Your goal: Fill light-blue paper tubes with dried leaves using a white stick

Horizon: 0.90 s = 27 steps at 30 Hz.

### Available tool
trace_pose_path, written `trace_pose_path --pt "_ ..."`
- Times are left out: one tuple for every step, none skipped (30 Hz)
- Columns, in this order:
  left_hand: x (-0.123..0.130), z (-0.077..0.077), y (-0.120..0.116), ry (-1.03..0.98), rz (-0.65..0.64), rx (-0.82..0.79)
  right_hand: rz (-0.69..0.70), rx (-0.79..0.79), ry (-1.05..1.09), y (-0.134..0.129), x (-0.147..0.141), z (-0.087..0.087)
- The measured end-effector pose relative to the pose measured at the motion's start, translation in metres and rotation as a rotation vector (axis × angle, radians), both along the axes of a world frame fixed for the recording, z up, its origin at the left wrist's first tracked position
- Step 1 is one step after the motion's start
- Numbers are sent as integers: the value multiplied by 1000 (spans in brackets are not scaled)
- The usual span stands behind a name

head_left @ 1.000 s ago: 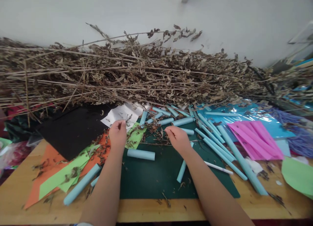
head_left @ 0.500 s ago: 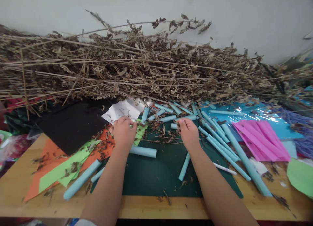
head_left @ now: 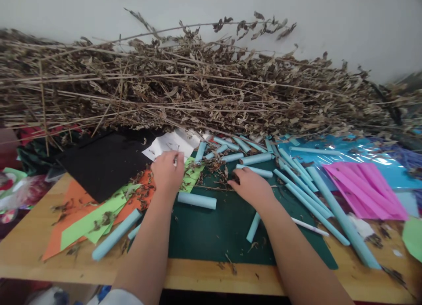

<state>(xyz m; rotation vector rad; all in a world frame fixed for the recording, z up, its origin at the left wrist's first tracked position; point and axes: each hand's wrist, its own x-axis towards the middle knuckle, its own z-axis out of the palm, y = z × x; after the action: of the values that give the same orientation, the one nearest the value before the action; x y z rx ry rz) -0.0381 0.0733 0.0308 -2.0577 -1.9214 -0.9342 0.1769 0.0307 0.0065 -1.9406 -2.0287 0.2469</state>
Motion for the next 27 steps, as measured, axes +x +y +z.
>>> trace_pose_path --pt "7 0 -4 34 -121 38 8 -7 -2 0 -1 -1" --pt "14 -1 -8 77 -250 52 15 -12 2 0 -1 -2" --pt "22 -2 -13 126 -387 47 20 -13 12 0 -1 -2" --pt "30 -4 -17 176 -519 19 21 -12 28 1 0 -3" --pt "37 -5 -21 213 -612 -26 20 -9 50 2 2 -3" --pt "44 -7 -24 244 -680 -80 14 -1 77 3 3 -3" --pt "49 -9 -26 271 -717 -142 4 8 109 4 5 -3" --pt "53 -11 -28 294 -723 -206 -9 21 146 5 6 -2" --pt "56 -13 -29 313 -708 -266 -21 35 190 6 8 -2" --pt "58 -15 -29 326 -674 -318 -32 47 240 6 9 -1" --pt "59 -16 -30 334 -629 -356 -42 57 298 7 10 -1" --pt "61 -18 -30 338 -583 -384 -50 63 361 8 11 -1" --pt "61 -19 -29 340 -541 -402 -59 66 429 8 12 -1" --pt "62 -19 -29 342 -509 -415 -71 66 501 9 12 -2" --pt "63 -20 -28 348 -489 -428 -87 65 574 10 13 -3" --pt "64 -20 -27 357 -481 -440 -103 61 646 11 13 -5" --pt "64 -20 -26 366 -479 -451 -120 55 717 12 12 -6" --pt "65 -20 -25 370 -481 -458 -134 47 784 14 11 -8" --pt "65 -19 -24 370 -484 -460 -145 36 847 15 9 -9" --pt "65 -19 -23 363 -486 -457 -154 24 904 16 8 -10" --pt "65 -18 -22 350 -490 -451 -159 13 955 16 6 -11" --pt "65 -18 -21 333 -494 -444 -163 3 1000 17 4 -12" --pt "65 -18 -20 314 -502 -435 -167 -5 1039 17 3 -12" --pt "65 -18 -19 295 -512 -426 -171 -10 1072 17 2 -13" --pt "65 -18 -18 276 -521 -417 -176 -14 1100 17 1 -14" --pt "64 -18 -18 258 -530 -409 -180 -15 1124 17 0 -15" --pt "63 -18 -17 240 -539 -403 -183 -16 1144 17 0 -16"
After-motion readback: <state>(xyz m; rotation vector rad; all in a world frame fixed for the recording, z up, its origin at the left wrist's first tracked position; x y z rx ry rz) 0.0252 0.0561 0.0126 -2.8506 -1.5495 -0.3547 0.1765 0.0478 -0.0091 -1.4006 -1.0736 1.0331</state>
